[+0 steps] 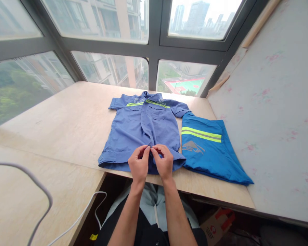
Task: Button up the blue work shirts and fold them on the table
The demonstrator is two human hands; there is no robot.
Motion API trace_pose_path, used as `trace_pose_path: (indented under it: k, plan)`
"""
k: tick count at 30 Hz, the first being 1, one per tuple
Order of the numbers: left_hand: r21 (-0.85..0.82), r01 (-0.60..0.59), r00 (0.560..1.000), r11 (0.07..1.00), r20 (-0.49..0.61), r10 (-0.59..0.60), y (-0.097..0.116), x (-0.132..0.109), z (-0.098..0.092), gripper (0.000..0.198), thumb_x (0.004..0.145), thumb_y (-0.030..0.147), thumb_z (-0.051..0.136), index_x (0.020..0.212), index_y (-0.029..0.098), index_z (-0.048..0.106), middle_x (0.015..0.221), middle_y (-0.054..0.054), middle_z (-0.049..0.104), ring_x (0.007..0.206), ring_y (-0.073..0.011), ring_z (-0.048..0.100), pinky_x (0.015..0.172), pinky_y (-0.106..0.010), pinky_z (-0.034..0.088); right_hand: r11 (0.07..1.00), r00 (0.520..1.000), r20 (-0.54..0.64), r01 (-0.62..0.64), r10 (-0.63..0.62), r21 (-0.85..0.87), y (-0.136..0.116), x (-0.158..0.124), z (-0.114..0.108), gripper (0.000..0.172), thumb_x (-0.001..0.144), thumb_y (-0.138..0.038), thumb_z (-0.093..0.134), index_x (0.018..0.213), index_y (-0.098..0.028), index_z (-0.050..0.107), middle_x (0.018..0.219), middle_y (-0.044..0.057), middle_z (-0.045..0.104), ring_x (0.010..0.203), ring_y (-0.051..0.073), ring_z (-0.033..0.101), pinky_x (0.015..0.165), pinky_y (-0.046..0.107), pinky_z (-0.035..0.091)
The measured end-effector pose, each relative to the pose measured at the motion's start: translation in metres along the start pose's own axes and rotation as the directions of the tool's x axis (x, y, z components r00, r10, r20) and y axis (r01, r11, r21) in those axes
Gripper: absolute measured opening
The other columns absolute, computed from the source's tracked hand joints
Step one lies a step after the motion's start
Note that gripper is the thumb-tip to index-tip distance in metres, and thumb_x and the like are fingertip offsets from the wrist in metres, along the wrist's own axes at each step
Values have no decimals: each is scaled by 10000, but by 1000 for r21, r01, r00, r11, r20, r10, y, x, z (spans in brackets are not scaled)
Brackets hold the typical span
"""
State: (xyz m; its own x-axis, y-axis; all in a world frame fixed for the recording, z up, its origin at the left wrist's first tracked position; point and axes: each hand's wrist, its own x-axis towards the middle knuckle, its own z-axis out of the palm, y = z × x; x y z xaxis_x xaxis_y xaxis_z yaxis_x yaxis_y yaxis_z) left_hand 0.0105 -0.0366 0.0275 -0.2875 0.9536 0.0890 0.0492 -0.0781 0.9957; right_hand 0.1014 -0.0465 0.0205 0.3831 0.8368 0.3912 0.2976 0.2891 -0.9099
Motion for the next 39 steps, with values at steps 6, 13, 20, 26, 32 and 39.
trace_pose_path:
  k: [6,13,20,26,32,39]
  plan:
    - [112,-67,997,991,41,63,-5,-4,4,232,826,392,662,913,191,740,885,-51,750,794,-181,692,792,-314,562,998,999,32,15,-13,-68,5,1,-8,162,907,-252,552,894,-201,705,909,70,704,835,188,651,741,324,552]
    - [107,-10,998,994,55,4,-10,-2,0,242,818,395,659,896,177,729,833,-48,739,754,-177,686,744,-295,558,992,997,53,-52,58,-119,3,0,-10,153,878,-244,561,801,-202,687,821,45,683,784,181,629,692,298,528]
    - [280,-138,989,950,87,119,-15,5,-14,91,789,272,655,761,193,690,908,-51,664,739,-160,641,692,-289,527,983,980,79,-177,181,-55,-2,-1,-9,147,842,-268,571,769,-200,679,813,35,682,762,177,616,722,299,511]
    - [397,-189,980,898,138,146,-11,3,-20,73,808,218,596,777,201,660,956,-66,641,831,-199,626,680,-305,517,962,952,136,-272,274,-33,-4,-1,-9,159,812,-310,581,757,-195,675,757,20,677,711,176,610,689,295,507]
    - [395,-274,961,877,149,233,-10,-3,-22,75,823,199,569,805,214,640,926,-67,651,878,-215,621,726,-322,515,956,943,161,-294,292,-14,0,-1,-9,160,805,-323,593,727,-192,643,756,12,637,700,164,592,656,277,496]
    - [365,-189,980,912,130,151,-8,-4,-26,136,869,320,576,849,203,642,804,-37,690,750,-186,645,735,-310,503,958,947,146,-288,285,-3,-1,-3,-1,174,834,-351,620,890,-188,644,895,40,661,791,173,615,722,289,513]
